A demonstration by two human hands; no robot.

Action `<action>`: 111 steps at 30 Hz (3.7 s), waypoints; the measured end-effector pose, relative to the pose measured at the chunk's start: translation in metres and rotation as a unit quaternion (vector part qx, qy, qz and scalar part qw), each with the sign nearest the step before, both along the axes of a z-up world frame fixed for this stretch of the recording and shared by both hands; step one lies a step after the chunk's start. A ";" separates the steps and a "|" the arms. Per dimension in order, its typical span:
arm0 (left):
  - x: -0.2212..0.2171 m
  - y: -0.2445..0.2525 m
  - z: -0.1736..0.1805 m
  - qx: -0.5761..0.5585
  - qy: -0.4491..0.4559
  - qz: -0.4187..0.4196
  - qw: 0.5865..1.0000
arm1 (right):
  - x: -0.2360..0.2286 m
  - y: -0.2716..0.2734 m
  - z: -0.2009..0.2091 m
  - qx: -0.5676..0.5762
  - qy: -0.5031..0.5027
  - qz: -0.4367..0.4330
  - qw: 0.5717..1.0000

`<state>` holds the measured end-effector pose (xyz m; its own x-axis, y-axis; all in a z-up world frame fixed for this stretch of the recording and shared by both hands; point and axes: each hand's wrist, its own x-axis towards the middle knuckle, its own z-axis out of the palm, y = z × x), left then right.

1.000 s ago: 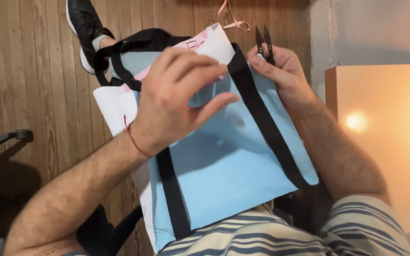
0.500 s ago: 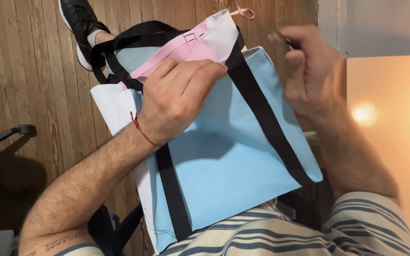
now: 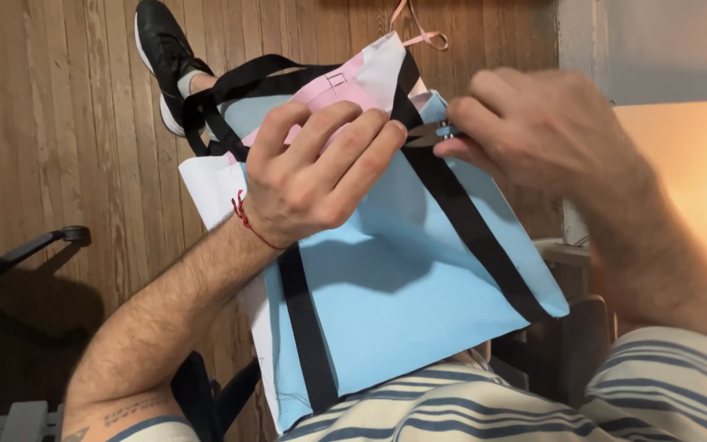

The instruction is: Trimming excess threads and adjusting straps on finished bags using scissors.

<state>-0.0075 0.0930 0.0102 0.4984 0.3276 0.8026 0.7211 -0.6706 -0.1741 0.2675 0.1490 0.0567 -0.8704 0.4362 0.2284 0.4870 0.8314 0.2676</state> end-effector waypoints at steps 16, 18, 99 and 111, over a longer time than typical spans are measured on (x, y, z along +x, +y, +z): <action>-0.007 -0.003 0.016 0.005 0.025 0.021 0.999 | -0.022 0.039 0.004 0.061 -0.052 0.161 0.984; -0.020 0.003 0.009 0.014 -0.007 0.030 0.999 | -0.006 0.054 -0.011 -0.021 0.008 0.152 0.988; 0.039 -0.043 0.003 -0.147 -0.173 -0.181 0.957 | 0.001 -0.121 0.075 -0.007 -0.185 -0.167 0.968; 0.043 -0.043 0.001 -0.168 -0.186 -0.179 0.951 | -0.003 -0.118 0.075 -0.035 -0.178 -0.169 0.969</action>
<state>0.0353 0.0503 0.0116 0.3294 0.4598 0.8247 0.4056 -0.8576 0.3162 0.2649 0.0309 0.1320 -0.6932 0.7138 -0.0998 0.6223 0.6626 0.4168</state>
